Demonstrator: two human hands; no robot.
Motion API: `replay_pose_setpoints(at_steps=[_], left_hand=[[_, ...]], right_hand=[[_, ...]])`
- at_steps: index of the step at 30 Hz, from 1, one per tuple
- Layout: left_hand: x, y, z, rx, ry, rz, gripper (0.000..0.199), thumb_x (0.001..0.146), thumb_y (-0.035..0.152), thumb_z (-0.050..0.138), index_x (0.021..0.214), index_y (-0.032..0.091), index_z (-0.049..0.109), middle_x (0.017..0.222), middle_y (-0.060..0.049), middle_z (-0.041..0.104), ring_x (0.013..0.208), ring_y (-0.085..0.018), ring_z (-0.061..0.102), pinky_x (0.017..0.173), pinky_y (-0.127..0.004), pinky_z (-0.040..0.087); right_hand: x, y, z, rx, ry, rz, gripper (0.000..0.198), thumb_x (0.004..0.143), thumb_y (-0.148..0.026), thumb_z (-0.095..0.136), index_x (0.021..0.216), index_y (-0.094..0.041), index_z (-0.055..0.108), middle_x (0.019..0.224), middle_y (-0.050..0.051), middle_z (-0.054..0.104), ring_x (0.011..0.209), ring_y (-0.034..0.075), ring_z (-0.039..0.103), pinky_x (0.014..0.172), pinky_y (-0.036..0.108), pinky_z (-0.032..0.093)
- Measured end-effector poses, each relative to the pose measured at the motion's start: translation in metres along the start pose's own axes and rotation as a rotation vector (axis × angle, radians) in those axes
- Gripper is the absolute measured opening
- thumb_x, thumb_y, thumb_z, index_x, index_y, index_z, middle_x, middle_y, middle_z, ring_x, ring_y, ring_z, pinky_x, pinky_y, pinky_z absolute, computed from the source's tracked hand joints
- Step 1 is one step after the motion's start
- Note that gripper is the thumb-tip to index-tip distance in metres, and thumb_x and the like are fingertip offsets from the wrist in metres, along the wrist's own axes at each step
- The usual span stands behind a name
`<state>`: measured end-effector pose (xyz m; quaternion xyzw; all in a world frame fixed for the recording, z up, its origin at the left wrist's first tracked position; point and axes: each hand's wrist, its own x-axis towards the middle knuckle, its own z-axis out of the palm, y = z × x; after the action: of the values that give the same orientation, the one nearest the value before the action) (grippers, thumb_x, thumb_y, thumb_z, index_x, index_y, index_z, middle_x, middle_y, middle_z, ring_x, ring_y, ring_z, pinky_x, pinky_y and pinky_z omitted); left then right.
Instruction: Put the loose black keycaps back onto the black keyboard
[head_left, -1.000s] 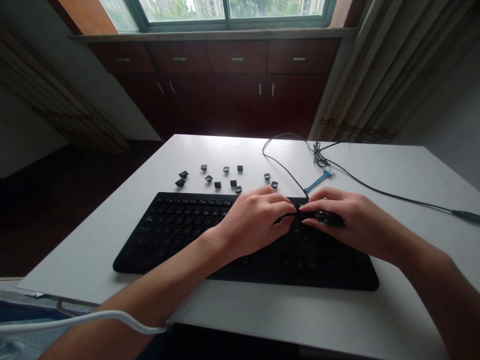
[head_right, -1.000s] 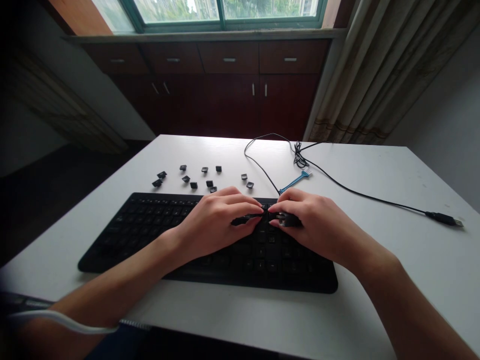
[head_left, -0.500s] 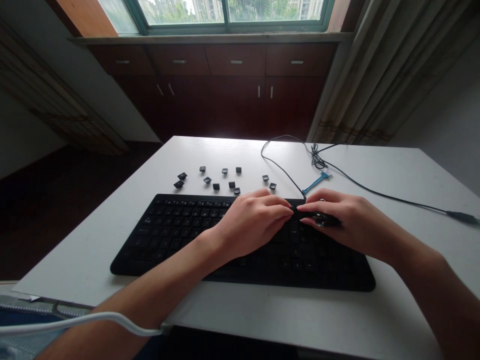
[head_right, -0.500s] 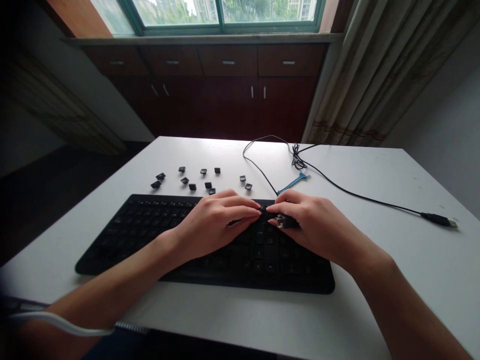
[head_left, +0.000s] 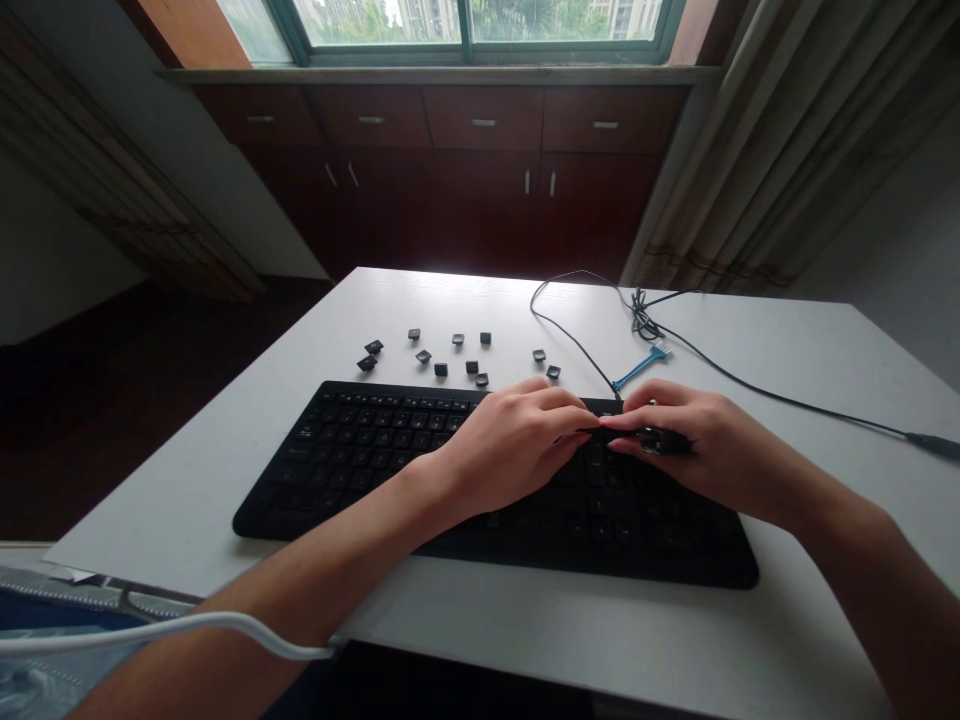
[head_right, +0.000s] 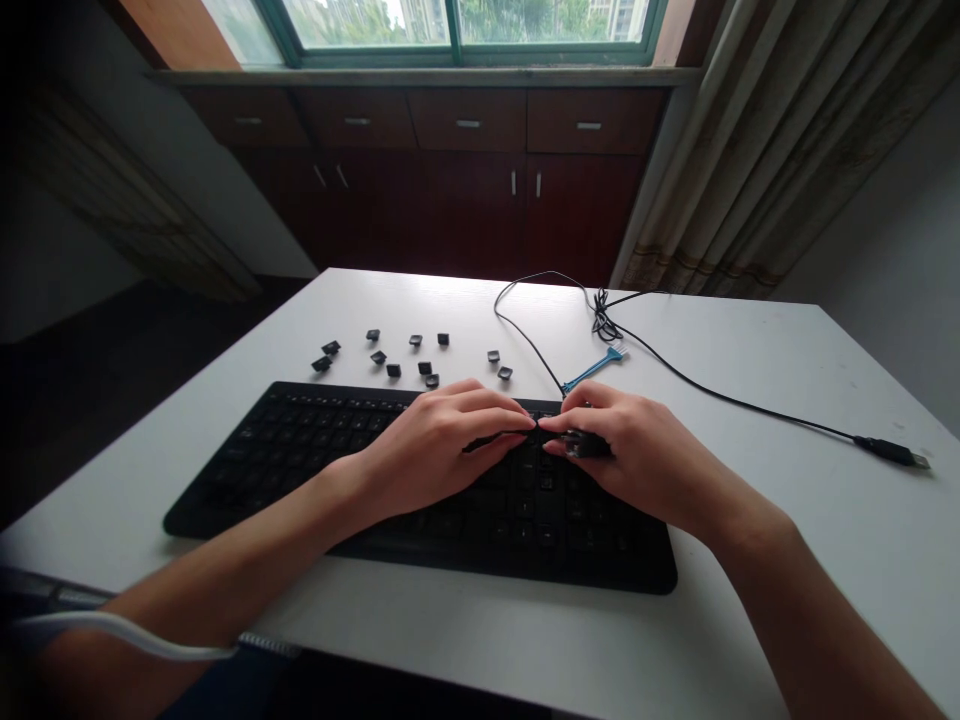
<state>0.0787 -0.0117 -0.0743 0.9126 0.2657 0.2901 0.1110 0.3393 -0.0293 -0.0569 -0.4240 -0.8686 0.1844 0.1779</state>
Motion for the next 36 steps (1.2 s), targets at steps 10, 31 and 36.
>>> replay_pose_setpoints(at_steps=[10,31,36], left_hand=[[0.000,0.004,-0.006,0.077,-0.154,0.046,0.035,0.102,0.013,0.049,0.129,0.023,0.070,0.122,-0.010,0.065,0.103,-0.023,0.060,0.086,-0.037,0.056],[0.000,-0.003,-0.002,-0.015,0.015,-0.053,0.022,0.104,0.019,0.053,0.118,0.016,0.069,0.111,-0.007,0.073,0.099,-0.022,0.066,0.088,-0.038,0.058],[-0.001,-0.005,-0.003,-0.011,0.022,-0.103,0.019,0.103,0.021,0.055,0.114,0.017,0.070,0.112,-0.006,0.075,0.099,-0.023,0.067,0.088,-0.039,0.058]], right_hand=[[-0.002,-0.004,0.000,-0.104,0.001,-0.009,0.026,0.097,-0.028,0.064,0.121,-0.030,0.074,0.112,0.004,0.067,0.079,0.017,0.067,0.076,0.034,0.054],[0.037,-0.062,-0.002,1.179,0.546,0.142,0.053,0.093,-0.025,0.063,0.047,-0.021,0.037,0.041,-0.005,0.028,0.036,0.009,0.027,0.037,0.030,0.018],[0.047,-0.069,0.010,1.107,0.650,-0.033,0.055,0.095,-0.033,0.064,0.049,-0.021,0.036,0.044,-0.005,0.029,0.038,0.008,0.027,0.039,0.028,0.019]])
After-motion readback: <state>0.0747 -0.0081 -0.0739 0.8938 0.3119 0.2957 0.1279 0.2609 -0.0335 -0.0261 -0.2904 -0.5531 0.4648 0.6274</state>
